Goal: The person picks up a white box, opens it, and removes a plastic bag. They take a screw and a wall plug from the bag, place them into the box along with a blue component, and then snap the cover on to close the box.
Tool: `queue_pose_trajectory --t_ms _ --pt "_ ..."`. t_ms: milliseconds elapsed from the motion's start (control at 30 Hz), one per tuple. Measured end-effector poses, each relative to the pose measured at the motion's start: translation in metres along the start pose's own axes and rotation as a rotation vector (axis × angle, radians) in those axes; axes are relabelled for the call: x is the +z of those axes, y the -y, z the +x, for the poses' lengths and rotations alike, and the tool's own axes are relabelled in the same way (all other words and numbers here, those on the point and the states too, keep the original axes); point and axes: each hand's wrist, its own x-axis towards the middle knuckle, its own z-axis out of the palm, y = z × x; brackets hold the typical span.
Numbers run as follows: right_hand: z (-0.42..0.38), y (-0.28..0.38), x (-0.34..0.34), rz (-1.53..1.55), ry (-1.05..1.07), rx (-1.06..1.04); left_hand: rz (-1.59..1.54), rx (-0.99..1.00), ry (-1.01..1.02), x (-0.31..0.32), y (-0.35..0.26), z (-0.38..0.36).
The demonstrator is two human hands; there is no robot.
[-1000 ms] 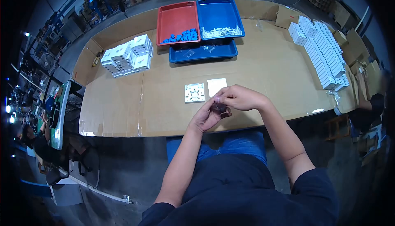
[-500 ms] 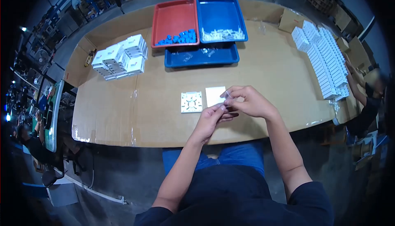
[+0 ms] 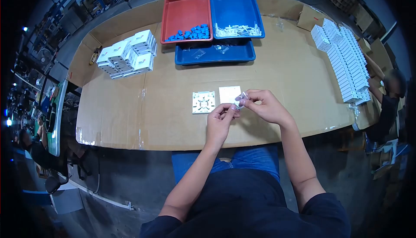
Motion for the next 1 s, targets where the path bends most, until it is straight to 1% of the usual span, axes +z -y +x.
queue_pose_trajectory --t_ms 67,167,233,267,333,367,433,567,700,767,900,1000 --pt "-0.003 -0.003 0.003 0.045 0.004 0.02 -0.045 -0.008 -0.06 0.001 0.0 -0.002" --pt "-0.006 -0.013 0.008 0.115 0.006 -0.002 -0.042 -0.012 -0.068 -0.002 0.001 -0.003" --pt "-0.009 -0.012 0.01 0.125 -0.031 0.088 -0.062 -0.015 -0.068 -0.001 0.004 -0.004" --pt "-0.009 -0.012 0.011 0.125 -0.034 0.084 -0.085 -0.024 -0.074 0.0 0.007 -0.004" --pt "-0.011 -0.015 0.015 0.222 -0.053 0.043 -0.105 -0.01 -0.047 0.002 0.003 -0.007" --pt "-0.012 -0.017 0.016 0.222 -0.055 0.042 -0.128 0.005 -0.021 0.003 0.002 -0.009" --pt "-0.013 -0.02 0.015 0.324 -0.039 0.041 -0.137 -0.011 -0.011 0.004 -0.001 -0.013" --pt "-0.018 -0.019 0.016 0.325 -0.008 0.015 -0.151 -0.044 -0.014 0.004 -0.001 -0.013" --pt "-0.018 -0.02 0.018 0.306 -0.022 -0.005 -0.152 -0.022 -0.017 0.003 0.003 -0.013" --pt "-0.018 -0.022 0.017 0.305 -0.042 -0.016 -0.132 -0.08 -0.057 0.002 0.003 -0.012" --pt "-0.016 -0.013 0.011 0.178 -0.012 -0.039 -0.168 -0.078 -0.078 0.006 -0.003 -0.013" --pt "-0.016 -0.009 0.01 0.132 0.034 -0.023 -0.183 -0.046 -0.047 0.002 0.004 -0.013"
